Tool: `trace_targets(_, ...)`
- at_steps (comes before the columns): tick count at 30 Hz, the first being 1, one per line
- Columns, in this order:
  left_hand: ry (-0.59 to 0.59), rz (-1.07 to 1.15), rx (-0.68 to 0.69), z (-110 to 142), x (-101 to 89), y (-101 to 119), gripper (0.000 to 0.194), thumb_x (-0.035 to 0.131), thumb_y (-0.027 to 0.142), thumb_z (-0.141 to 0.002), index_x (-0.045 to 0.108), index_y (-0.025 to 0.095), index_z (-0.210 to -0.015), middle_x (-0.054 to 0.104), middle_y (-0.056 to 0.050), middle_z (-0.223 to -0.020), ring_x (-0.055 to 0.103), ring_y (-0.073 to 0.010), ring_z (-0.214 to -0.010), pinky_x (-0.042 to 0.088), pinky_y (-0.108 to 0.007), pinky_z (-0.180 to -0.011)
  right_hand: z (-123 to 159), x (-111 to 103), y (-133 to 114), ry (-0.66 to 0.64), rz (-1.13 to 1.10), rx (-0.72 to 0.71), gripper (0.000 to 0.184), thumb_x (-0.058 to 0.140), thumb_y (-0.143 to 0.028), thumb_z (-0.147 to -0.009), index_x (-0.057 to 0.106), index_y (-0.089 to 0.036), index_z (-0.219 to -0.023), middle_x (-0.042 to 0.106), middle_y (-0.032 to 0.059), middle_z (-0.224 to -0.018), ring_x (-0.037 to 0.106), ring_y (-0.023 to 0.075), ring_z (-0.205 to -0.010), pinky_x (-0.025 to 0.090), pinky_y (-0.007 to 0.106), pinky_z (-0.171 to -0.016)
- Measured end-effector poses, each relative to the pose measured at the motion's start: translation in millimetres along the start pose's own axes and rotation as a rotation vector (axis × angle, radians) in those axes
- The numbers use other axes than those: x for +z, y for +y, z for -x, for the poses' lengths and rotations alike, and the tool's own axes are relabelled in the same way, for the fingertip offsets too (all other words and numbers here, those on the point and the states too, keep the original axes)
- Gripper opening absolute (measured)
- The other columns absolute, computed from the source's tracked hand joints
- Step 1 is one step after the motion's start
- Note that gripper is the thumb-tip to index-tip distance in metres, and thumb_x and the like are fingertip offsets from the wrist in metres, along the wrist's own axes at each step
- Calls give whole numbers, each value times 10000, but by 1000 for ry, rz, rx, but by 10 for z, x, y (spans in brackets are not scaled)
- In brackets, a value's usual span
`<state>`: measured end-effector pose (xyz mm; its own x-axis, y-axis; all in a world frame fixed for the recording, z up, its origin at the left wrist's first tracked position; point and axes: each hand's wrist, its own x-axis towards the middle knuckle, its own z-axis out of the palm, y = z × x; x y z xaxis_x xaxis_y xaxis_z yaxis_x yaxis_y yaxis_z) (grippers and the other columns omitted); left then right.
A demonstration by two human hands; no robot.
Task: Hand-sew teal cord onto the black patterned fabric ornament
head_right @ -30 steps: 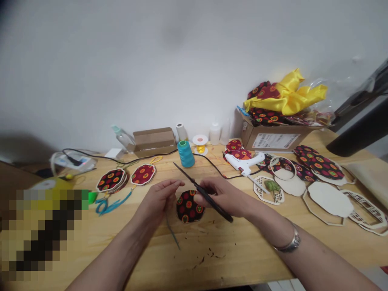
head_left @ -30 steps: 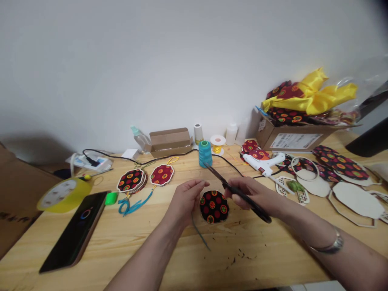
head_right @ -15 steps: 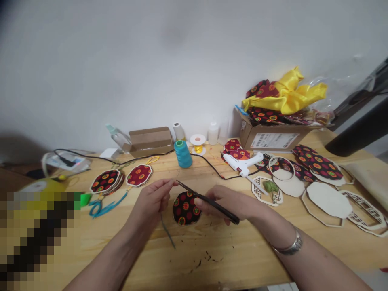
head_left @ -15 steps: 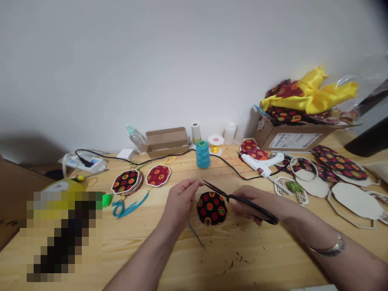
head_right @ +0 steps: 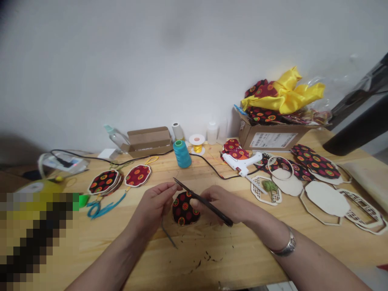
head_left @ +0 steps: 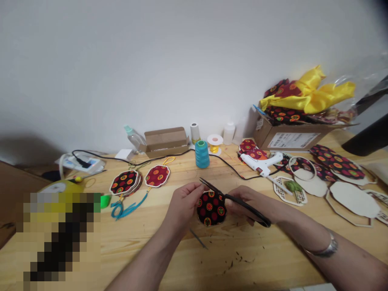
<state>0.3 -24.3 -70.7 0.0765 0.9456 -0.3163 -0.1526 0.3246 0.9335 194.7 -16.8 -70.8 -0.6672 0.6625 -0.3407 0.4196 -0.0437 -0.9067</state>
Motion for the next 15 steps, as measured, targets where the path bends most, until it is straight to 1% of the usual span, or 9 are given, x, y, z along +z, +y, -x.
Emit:
trace_targets(6,-16,23,-8,14,-15,-1,150,634,276,-702,694,141,-725,290,103,-339,157,-24,-342,143,-176,-373,-20,3,45,-1,-24,-8,450,430,-570,-803,408,-158,-623,333,-49,-521,331,47,-405,287,161,-338)
trace_targets(10,-24,22,-6,15,-18,-7,143,630,275,-707,682,142,-713,286,104,-340,156,-24,-343,138,-178,-375,-21,11,55,0,-38,-38,438,429,-553,-811,398,-160,-619,324,-53,-509,325,45,-397,280,157,-335)
trace_targets(15,-27,16,-2,6,-11,5,154,629,288,-712,671,140,-708,290,104,-342,163,-25,-346,141,-183,-379,-16,19,45,22,-43,-21,429,460,-542,-800,401,-160,-613,325,-57,-498,328,44,-387,267,155,-328)
